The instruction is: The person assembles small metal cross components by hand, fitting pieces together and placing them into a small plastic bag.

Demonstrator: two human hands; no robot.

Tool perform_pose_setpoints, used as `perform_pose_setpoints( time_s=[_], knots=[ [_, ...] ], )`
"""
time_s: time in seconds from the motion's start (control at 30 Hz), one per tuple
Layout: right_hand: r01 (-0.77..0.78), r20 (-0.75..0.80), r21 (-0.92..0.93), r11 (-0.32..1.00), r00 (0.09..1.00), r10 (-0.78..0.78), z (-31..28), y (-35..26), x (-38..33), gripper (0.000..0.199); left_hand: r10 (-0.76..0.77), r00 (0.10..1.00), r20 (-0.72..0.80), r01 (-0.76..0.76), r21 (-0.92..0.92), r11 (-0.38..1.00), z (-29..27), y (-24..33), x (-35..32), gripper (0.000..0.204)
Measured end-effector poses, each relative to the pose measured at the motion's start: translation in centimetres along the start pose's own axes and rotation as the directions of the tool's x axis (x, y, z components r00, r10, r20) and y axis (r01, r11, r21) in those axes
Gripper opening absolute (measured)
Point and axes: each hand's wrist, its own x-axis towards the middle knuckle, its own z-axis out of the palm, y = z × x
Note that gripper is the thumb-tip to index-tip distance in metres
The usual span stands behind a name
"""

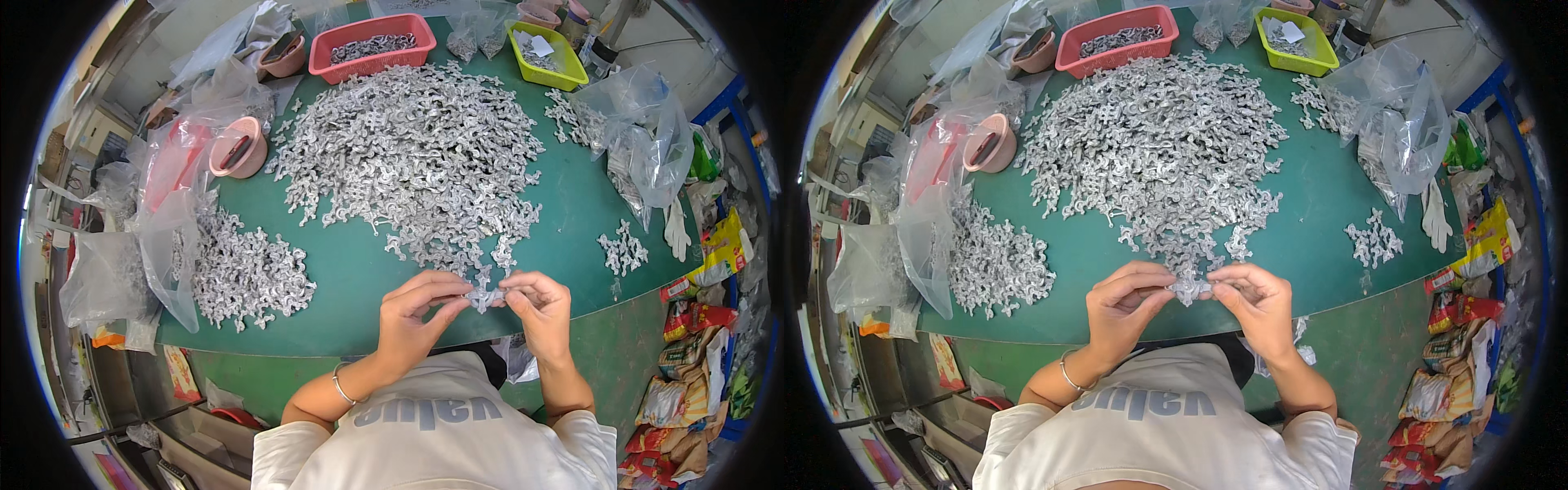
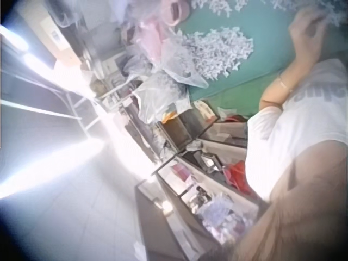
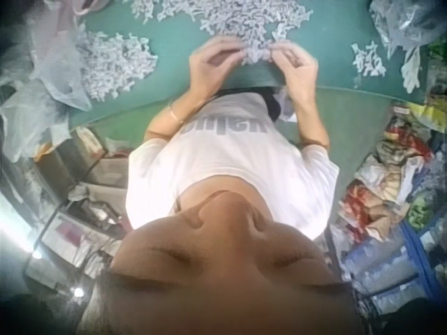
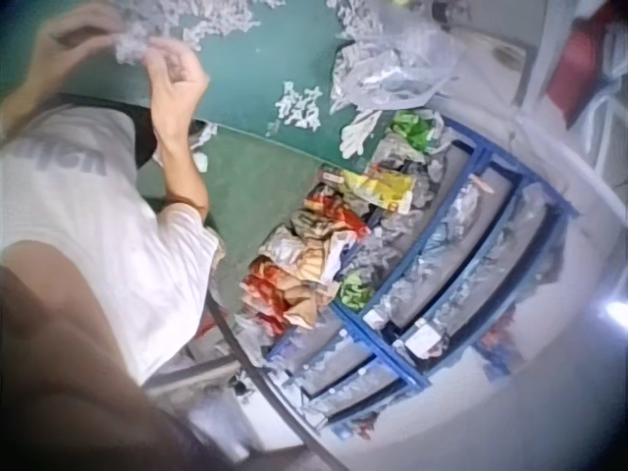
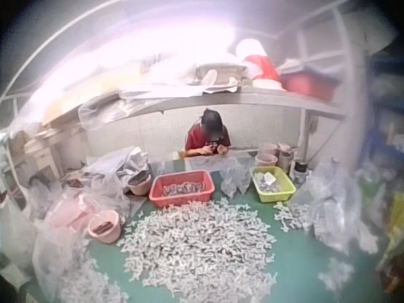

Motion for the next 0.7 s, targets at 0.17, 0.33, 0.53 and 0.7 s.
perform_pose_setpoints(
  time_s=[0.17,0.33,0.53,0.7],
  knots=[
    [0.077,0.041,-0.024,0.997,0.996,-0.076,0.5,-0.1,0.1,0.02,-0.029,0.999,-0.03,0.027,-0.073,0.997,-0.5,0.2,0.5,0.019],
    [0.087,0.025,-0.03,0.996,0.996,-0.086,0.9,0.1,0.1,0.019,-0.067,0.998,-0.006,0.065,-0.106,0.992,-1.3,0.3,0.8,0.016],
    [0.176,0.092,-0.102,0.979,0.982,-0.167,1.4,0.9,0.2,0.005,-0.322,0.94,0.113,0.34,-0.395,0.854,-2.1,-0.8,1.1,0.008],
    [0.116,0.035,-0.054,0.992,0.993,-0.114,2.0,0.8,-0.4,0.011,-0.388,0.913,0.123,0.404,-0.4,0.823,-2.1,-1.1,0.8,0.013]
  ],
)
